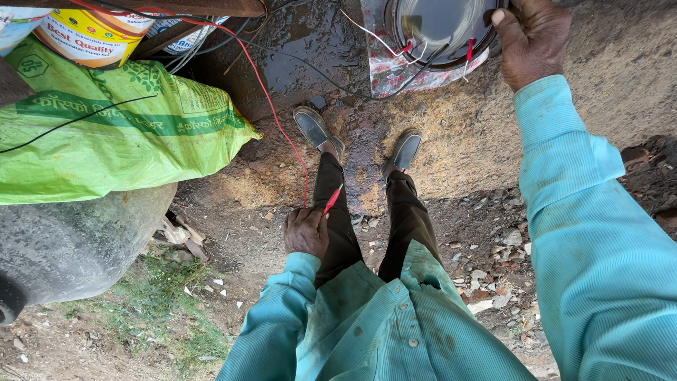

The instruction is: The person uses an analog multimeter with red and black test leads to test the windings of a submersible pump motor inside a rusty pipe, attaching clips to the wire ends and pressing the meter, then arranges the wires inside the pipe.

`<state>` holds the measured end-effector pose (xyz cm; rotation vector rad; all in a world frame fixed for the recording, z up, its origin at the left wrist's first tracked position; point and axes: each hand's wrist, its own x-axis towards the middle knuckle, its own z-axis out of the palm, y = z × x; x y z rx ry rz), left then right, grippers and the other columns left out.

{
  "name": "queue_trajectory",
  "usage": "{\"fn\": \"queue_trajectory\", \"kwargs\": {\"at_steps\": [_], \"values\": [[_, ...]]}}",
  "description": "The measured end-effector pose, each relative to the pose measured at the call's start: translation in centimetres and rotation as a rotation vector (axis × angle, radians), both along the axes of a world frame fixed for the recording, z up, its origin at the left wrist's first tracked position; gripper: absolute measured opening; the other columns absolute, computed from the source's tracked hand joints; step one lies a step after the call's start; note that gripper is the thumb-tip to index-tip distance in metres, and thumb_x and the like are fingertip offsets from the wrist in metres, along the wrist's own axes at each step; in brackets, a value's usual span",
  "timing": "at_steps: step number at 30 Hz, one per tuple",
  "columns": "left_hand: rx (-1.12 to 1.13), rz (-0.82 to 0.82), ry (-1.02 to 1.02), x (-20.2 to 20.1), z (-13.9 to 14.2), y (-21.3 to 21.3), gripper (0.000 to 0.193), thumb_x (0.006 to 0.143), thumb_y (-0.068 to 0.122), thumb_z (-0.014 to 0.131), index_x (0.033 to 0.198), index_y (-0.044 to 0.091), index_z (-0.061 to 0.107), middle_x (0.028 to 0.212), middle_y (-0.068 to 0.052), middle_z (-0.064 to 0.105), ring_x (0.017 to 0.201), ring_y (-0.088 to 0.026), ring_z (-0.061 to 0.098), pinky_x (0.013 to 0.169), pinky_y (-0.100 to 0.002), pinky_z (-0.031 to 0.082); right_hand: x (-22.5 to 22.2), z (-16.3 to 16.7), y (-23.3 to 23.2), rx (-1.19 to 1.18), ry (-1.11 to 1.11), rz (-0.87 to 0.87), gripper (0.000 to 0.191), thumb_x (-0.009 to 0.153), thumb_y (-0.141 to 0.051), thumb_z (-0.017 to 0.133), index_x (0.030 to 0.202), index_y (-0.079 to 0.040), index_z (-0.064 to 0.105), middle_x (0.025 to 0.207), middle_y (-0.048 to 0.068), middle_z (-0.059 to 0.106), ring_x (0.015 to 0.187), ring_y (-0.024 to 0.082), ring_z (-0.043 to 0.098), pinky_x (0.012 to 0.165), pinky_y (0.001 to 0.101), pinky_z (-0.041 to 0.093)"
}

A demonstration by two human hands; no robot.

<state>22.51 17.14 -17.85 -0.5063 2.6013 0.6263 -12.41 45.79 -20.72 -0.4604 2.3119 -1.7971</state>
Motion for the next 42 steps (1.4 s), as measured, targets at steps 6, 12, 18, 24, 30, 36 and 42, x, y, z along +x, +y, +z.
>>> {"fn": "queue_trajectory", "kwargs": {"at_steps": [6,12,18,24,30,36,42], "values": [[-0.001,0.006,-0.011,-0.1,0.1,-0.1,0.026,0.095,0.033,0.066,0.108,0.013,0.077,0.106,-0.005,0.072,0.108,-0.033,0.061,0.097,-0.049,0.046,-0.1,0.1,-0.1,-0.007,-0.001,-0.01,0.04,0.109,0.019,0.057,0.145,0.004,0.065,0.137,0.024,0.071,0.127,0.03,0.072,0.11,0.0382,0.062],[-0.001,0.001,0.016,-0.2,0.1,-0.2,0.026,0.095,0.033,0.066,0.108,0.014,0.077,0.107,-0.005,0.072,0.107,-0.033,0.061,0.097,-0.049,0.046,0.2,0.3,-0.1,0.035,0.007,-0.003,0.033,0.111,0.018,0.057,0.141,0.006,0.065,0.139,0.023,0.072,0.13,0.03,0.072,0.111,0.0385,0.061],[-0.003,0.006,-0.008,-0.5,0.3,-0.2,0.025,0.094,0.033,0.066,0.107,0.014,0.077,0.106,-0.005,0.072,0.106,-0.033,0.061,0.096,-0.049,0.047,0.2,0.4,-0.1,0.036,0.014,0.005,0.034,0.112,0.015,0.06,0.144,0.005,0.065,0.136,0.022,0.073,0.124,0.027,0.073,0.107,0.0369,0.061],[0.003,0.021,-0.015,-0.6,0.3,-0.1,0.025,0.095,0.032,0.067,0.107,0.012,0.077,0.106,-0.005,0.072,0.106,-0.033,0.062,0.096,-0.049,0.047,0.2,0.4,0.0,0.066,0.028,-0.006,0.028,0.112,0.014,0.06,0.139,0.006,0.065,0.134,0.021,0.073,0.122,0.026,0.073,0.105,0.0365,0.061],[-0.005,0.008,-0.011,-0.5,0.2,-0.2,0.025,0.094,0.031,0.067,0.107,0.012,0.077,0.106,-0.006,0.072,0.107,-0.033,0.062,0.097,-0.05,0.047,0.2,0.6,-0.2,0.071,-0.007,-0.025,0.033,0.112,0.013,0.06,0.143,0.003,0.067,0.132,0.02,0.074,0.12,0.025,0.073,0.103,0.0353,0.061],[-0.006,0.014,-0.005,-0.7,0.4,-0.1,0.024,0.094,0.031,0.067,0.107,0.013,0.077,0.107,-0.005,0.072,0.107,-0.033,0.061,0.097,-0.05,0.046,0.1,1.3,-0.6,0.024,0.077,0.023,0.035,0.107,0.018,0.055,0.14,0.008,0.061,0.132,0.026,0.068,0.121,0.03,0.069,0.102,0.0381,0.058],[-0.008,0.016,-0.023,-1.0,0.6,-0.1,0.025,0.094,0.032,0.067,0.108,0.014,0.077,0.107,-0.005,0.071,0.108,-0.032,0.061,0.098,-0.05,0.046,0.0,2.0,-1.0,0.045,-0.017,-0.008,0.033,0.113,0.012,0.06,0.145,0.003,0.065,0.137,0.02,0.072,0.126,0.026,0.073,0.108,0.0359,0.061]]}}
